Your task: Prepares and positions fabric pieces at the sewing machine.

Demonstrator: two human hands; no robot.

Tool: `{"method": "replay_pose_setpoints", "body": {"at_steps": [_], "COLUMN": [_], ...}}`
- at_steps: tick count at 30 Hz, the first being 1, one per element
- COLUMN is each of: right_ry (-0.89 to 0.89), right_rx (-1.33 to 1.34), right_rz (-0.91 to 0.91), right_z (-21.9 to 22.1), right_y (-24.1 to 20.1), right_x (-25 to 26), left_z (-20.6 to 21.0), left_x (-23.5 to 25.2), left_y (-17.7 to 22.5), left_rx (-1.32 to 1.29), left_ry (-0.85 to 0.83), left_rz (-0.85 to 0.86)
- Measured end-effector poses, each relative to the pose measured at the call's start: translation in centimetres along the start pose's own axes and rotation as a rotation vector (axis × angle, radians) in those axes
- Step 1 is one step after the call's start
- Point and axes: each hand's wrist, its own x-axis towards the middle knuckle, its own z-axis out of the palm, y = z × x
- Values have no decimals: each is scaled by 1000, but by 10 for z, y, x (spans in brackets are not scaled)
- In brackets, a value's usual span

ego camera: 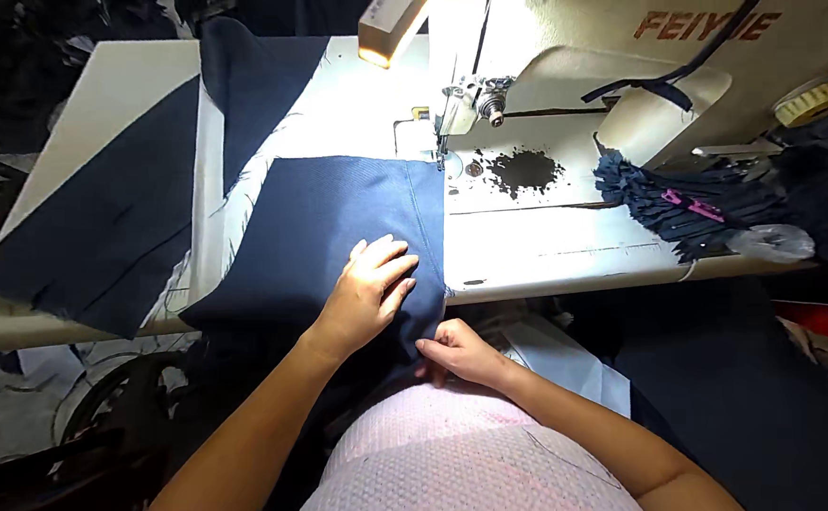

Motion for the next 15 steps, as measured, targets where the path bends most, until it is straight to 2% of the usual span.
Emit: {"method": "replay_pose_setpoints", "body": {"at_steps": [1, 2, 4, 6, 8, 11, 15], "right_ry": [48, 167, 512, 723, 692, 574, 549], "right_rx": [-102, -242, -586, -923, -1055, -1094, -1121], "right_rz": [-27, -134, -449, -643, -682, -621, -601], "right_z": [-2, -2, -7, -22, -37, -48, -50], "right_y": [-3, -3, -3, -10, -14, -15, -17], "right_x": [-4, -10, -15, -14, -8, 1, 3], "left_z": [1, 2, 4, 6, 7, 2, -14], "left_x": [0, 0, 0, -1, 0, 5, 38], "left_y": [0, -1, -1, -1, 0, 3, -10], "left_rx": [0, -1, -4, 4, 17, 35, 87], "left_ry": [5, 8, 19, 27, 36, 8, -53], "left_rz": [-1, -2, -2, -2, 3, 19, 80]}}
